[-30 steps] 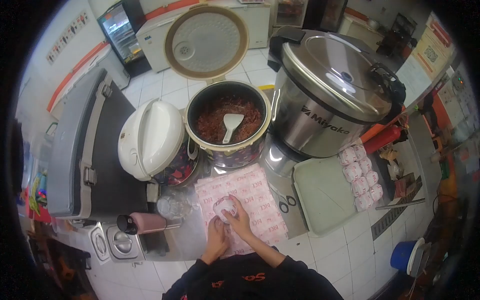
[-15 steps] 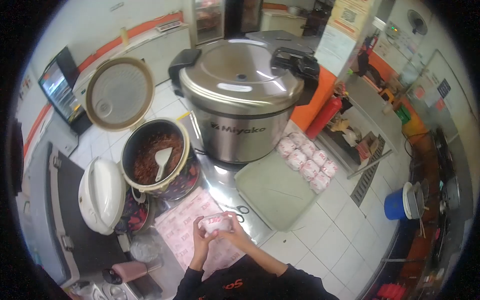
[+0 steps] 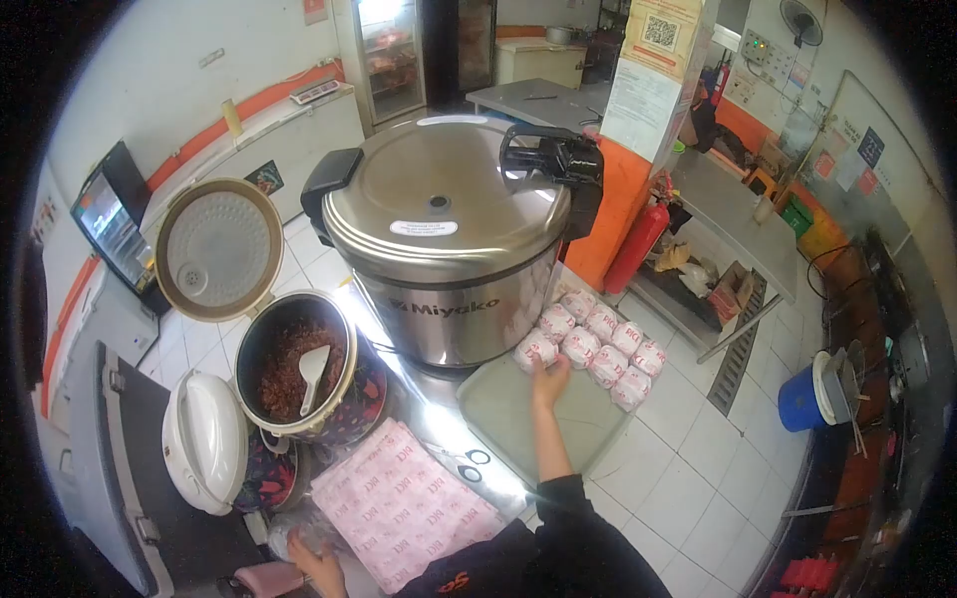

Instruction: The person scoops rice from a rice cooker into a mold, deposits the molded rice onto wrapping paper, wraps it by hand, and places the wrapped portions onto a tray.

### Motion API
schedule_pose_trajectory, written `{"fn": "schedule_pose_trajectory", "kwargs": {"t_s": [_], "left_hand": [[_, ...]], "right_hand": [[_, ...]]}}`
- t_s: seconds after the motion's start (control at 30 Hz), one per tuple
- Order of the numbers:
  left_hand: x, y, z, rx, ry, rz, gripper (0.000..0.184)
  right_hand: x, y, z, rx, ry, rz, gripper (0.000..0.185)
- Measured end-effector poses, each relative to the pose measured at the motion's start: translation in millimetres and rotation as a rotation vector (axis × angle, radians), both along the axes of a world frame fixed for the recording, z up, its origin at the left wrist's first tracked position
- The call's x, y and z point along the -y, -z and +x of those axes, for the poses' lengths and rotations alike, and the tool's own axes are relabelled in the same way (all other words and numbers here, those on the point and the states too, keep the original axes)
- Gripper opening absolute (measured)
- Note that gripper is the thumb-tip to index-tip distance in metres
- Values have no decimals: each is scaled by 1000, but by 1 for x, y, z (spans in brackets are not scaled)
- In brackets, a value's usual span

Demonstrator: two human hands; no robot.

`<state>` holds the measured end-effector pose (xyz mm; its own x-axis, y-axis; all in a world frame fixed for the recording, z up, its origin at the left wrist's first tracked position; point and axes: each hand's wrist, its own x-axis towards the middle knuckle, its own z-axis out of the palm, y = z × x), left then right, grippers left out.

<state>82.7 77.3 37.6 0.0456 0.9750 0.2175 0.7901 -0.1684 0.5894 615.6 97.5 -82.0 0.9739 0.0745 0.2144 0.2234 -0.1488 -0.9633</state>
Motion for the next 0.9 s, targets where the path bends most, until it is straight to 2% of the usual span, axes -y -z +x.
{"fn": "schedule_pose_trajectory", "kwargs": {"t_s": [0.03, 0.07, 0.1, 0.13, 0.2, 0.3, 0.37, 0.4, 0.43, 0.5, 0.57, 0.63, 0.7, 0.73, 0.8, 0.83, 0.9], "left_hand": [[5, -10, 0, -126, -137, 1, 63], [9, -15, -1, -253, -275, -2, 68], [9, -11, -3, -257, -277, -3, 68], [9, -2, -6, -229, -363, -50, 72], [3, 6, -8, -206, -456, -97, 76], [-11, 12, -15, -324, -526, -127, 75], [-24, 15, -26, -281, -550, -143, 86], [-29, 42, -41, -290, -605, -63, 81], [-29, 37, -43, -290, -659, -62, 81], [-38, 11, -34, -114, -501, -177, 75], [-40, 11, -30, -146, -530, -133, 74], [-39, 19, -33, -166, -549, -74, 73], [-40, 25, -37, -135, -500, -25, 73], [-39, 24, -36, -141, -501, -36, 76], [-35, 14, -36, -114, -501, -103, 79], [-36, 11, -39, -85, -483, -167, 83], [-37, 14, -45, -135, -446, -176, 87]], "right_hand": [[-2, 2, -4, 1, 2, 6, 49], [-1, -15, -22, 102, 75, -128, 46], [0, -28, -35, 200, 145, -264, 43], [-1, -32, -37, 196, 141, -266, 43], [-5, -36, -38, -34, 161, -34, 35], [6, -44, -41, -48, 82, -48, 31], [4, -58, -77, 18, 45, 151, 28], [-4, -101, -112, 71, -137, 214, 21], [-7, -148, -155, 119, -313, 274, 15], [-45, -213, -193, 519, -708, 164, 9], [-94, -270, -219, 586, -1077, 7, 11], [-149, -299, -241, 780, -1410, -455, 22], [-199, -292, -269, 938, -1630, -1122, 35], [-212, -286, -278, 958, -1638, -1117, 35], [-228, -285, -300, 1205, -1588, -1558, 43], [-235, -287, -305, 1231, -1592, -1551, 43], [-240, -304, -303, 1391, -1588, -1749, 50]]}}
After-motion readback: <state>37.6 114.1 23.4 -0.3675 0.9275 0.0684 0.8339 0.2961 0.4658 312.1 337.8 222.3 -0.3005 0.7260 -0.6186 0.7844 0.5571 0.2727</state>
